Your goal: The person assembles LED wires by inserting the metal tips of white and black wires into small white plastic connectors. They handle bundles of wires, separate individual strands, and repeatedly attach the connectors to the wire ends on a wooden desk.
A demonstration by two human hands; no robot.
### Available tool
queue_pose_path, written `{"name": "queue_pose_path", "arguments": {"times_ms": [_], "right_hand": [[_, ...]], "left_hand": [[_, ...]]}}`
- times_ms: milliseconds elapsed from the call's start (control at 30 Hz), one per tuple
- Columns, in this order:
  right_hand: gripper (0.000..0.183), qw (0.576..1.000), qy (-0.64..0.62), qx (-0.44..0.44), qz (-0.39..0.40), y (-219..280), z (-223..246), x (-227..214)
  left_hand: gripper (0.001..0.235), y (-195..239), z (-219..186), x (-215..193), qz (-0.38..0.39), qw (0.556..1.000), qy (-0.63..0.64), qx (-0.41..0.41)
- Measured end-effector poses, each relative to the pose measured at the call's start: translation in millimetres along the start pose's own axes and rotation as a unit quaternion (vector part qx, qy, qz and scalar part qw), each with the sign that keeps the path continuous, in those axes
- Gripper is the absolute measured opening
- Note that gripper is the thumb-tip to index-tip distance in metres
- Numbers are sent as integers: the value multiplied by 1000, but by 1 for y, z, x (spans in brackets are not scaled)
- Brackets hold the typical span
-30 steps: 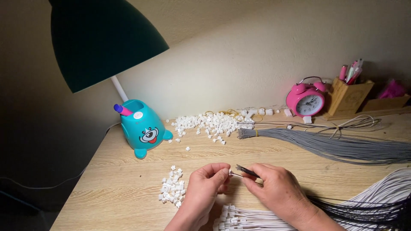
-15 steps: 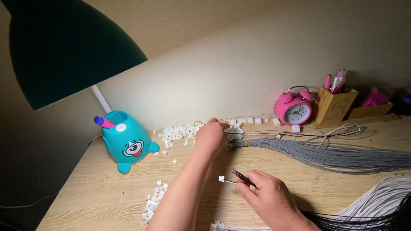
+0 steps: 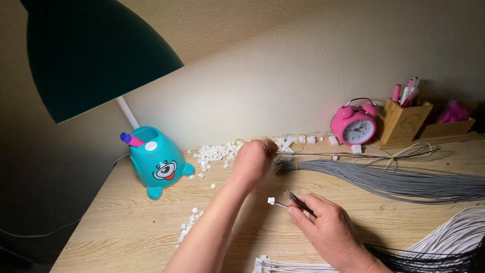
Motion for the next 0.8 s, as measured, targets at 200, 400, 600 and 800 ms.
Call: {"name": "queue_pose_path", "arguments": {"times_ms": [200,400,600,800], "right_hand": [[12,991,-26,-129,-7,1,12,-6],[12,976,-7,-217,25,4,27,-8],[12,973,97,-209,36,3,25,-8],[10,979,141,-140,45,-3,16,-12]], "left_hand": [[7,91,-18,-37,112,849,482,-188],[26,133,-17,-29,154,733,599,-284],[22,137,-17,-11,173,648,676,-307],[25,139,-14,-14,156,639,674,-335]]}}
Point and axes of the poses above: each hand's wrist, its own y-axis away from the middle knuckle, its own x-axis out of the palm, z = x × y, the point moved 4 cm from there along -y, towards the middle knuckle, and after that the axes turned 3 degrees about -y, right-handed, at the moved point
